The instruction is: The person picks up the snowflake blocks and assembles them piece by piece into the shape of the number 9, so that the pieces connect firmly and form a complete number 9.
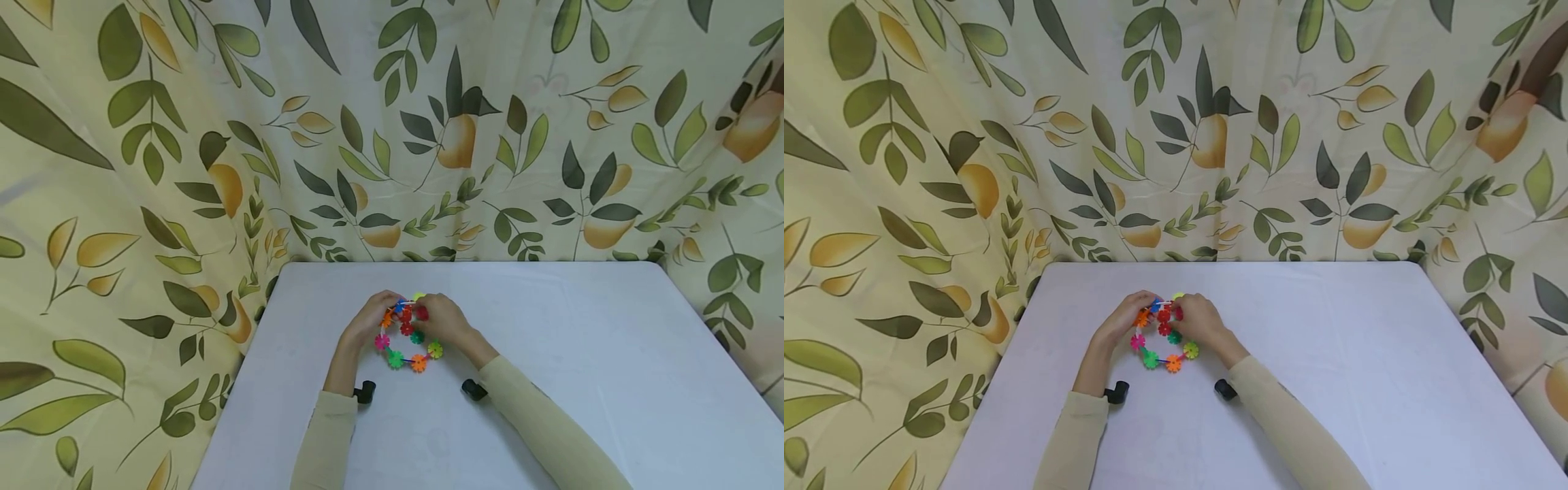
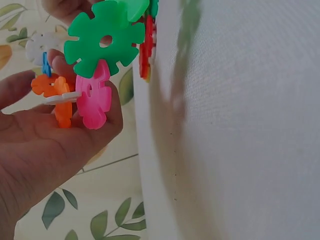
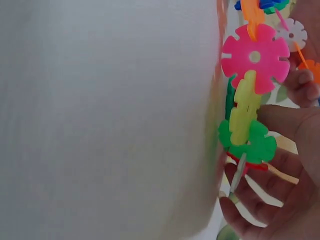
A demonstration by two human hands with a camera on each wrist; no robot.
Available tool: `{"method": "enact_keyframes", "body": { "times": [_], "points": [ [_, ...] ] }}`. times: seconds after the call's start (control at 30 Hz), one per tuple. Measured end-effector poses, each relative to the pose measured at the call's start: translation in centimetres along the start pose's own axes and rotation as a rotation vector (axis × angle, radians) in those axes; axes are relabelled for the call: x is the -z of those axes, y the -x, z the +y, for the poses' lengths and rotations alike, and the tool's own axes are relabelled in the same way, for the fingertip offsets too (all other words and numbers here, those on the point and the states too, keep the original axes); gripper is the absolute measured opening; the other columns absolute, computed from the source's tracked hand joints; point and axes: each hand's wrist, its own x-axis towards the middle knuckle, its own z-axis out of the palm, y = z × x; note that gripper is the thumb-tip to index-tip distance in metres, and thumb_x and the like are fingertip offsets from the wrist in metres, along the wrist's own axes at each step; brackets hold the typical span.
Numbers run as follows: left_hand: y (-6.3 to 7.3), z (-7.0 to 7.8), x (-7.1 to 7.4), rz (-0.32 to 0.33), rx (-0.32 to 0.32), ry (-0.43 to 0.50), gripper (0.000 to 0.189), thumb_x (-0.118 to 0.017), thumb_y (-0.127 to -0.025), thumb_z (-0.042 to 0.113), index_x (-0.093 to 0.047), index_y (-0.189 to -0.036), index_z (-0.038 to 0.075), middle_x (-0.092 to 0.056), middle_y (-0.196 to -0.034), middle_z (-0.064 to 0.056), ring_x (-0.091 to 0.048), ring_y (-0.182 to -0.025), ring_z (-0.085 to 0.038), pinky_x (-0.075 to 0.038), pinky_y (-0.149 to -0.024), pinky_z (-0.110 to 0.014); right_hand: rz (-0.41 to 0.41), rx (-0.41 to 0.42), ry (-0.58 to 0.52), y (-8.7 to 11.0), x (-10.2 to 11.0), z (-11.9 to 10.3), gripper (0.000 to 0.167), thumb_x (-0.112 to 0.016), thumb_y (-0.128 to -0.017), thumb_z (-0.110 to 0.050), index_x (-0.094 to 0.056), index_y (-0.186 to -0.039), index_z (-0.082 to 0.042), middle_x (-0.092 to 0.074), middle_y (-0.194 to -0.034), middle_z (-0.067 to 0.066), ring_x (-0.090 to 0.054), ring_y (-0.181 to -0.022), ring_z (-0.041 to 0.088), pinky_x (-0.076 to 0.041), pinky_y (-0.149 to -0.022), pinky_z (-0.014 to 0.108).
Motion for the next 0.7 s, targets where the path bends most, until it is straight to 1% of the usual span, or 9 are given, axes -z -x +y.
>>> {"method": "enact_keyframes", "body": {
  "times": [0.1,0.17,0.23,0.33,0.43,0.53,0.6,0.7],
  "points": [
    [-0.08,-0.06,-0.03,-0.008,-0.016,-0.02,0.041,-0.047,-0.111,0.028,-0.061,-0.13,-0.006,-0.057,-0.126,-0.03,-0.054,-0.097,-0.021,-0.047,-0.088,-0.034,0.01,0.02,0.014,-0.4,-0.29,-0.11,0.032,-0.085,-0.089,-0.03,-0.078,-0.109,-0.007,-0.069,-0.086,0.003,-0.058,-0.08,0.019,-0.053,-0.071,0.037],
    [-0.12,-0.12,-0.05,-0.01,-0.032,-0.045,0.044,-0.05,-0.111,0.031,-0.063,-0.128,-0.006,-0.057,-0.131,-0.029,-0.054,-0.104,-0.02,-0.045,-0.092,-0.034,0.014,0.03,0.037,-0.61,-0.55,-0.15,0.031,-0.084,-0.09,-0.032,-0.079,-0.109,-0.007,-0.07,-0.085,0.003,-0.058,-0.077,0.019,-0.052,-0.07,0.037],
    [-0.11,-0.19,-0.06,-0.01,-0.041,-0.066,0.046,-0.054,-0.11,0.034,-0.063,-0.128,-0.007,-0.059,-0.132,-0.024,-0.053,-0.109,-0.018,-0.043,-0.096,-0.034,0.016,0.039,0.05,-0.75,-0.75,-0.19,0.031,-0.083,-0.091,-0.031,-0.08,-0.109,-0.007,-0.071,-0.088,0.004,-0.059,-0.076,0.019,-0.052,-0.071,0.038],
    [-0.06,-0.26,-0.06,-0.011,-0.05,-0.084,0.05,-0.058,-0.108,0.037,-0.063,-0.127,-0.008,-0.061,-0.122,-0.021,-0.053,-0.107,-0.023,-0.043,-0.092,-0.035,0.021,0.034,0.05,-0.84,-0.91,-0.3,0.031,-0.085,-0.09,-0.029,-0.08,-0.111,-0.007,-0.071,-0.093,0.006,-0.06,-0.079,0.019,-0.054,-0.073,0.038],
    [0.0,-0.3,-0.02,-0.02,-0.059,-0.079,0.047,-0.061,-0.107,0.035,-0.063,-0.128,-0.007,-0.06,-0.113,-0.021,-0.054,-0.1,-0.027,-0.044,-0.086,-0.034,0.039,0.014,-0.004,-0.85,-0.88,-0.4,0.03,-0.087,-0.088,-0.026,-0.079,-0.109,-0.007,-0.071,-0.094,0.006,-0.063,-0.082,0.019,-0.056,-0.075,0.039],
    [0.01,-0.3,0.01,-0.031,-0.061,-0.056,0.042,-0.061,-0.107,0.03,-0.062,-0.127,-0.008,-0.059,-0.106,-0.018,-0.053,-0.094,-0.027,-0.044,-0.082,-0.034,0.07,-0.016,-0.091,-0.82,-0.82,-0.42,0.026,-0.089,-0.086,-0.021,-0.077,-0.104,-0.007,-0.072,-0.092,0.004,-0.065,-0.082,0.018,-0.057,-0.075,0.038],
    [0.02,-0.23,0.03,-0.028,-0.063,-0.046,0.04,-0.062,-0.107,0.026,-0.062,-0.126,-0.009,-0.059,-0.104,-0.015,-0.053,-0.093,-0.026,-0.044,-0.083,-0.036,0.097,-0.035,-0.153,-0.8,-0.78,-0.34,0.022,-0.089,-0.085,-0.017,-0.076,-0.1,-0.008,-0.072,-0.088,0.002,-0.066,-0.08,0.017,-0.057,-0.073,0.036],
    [0.02,-0.15,0.12,-0.008,-0.067,-0.062,0.04,-0.061,-0.107,0.026,-0.062,-0.124,-0.01,-0.06,-0.103,-0.015,-0.057,-0.095,-0.03,-0.048,-0.086,-0.039,0.121,-0.049,-0.243,-0.73,-0.72,-0.16,0.015,-0.087,-0.085,-0.013,-0.076,-0.095,-0.01,-0.072,-0.083,-0.001,-0.065,-0.077,0.014,-0.056,-0.072,0.034]
  ]
}}
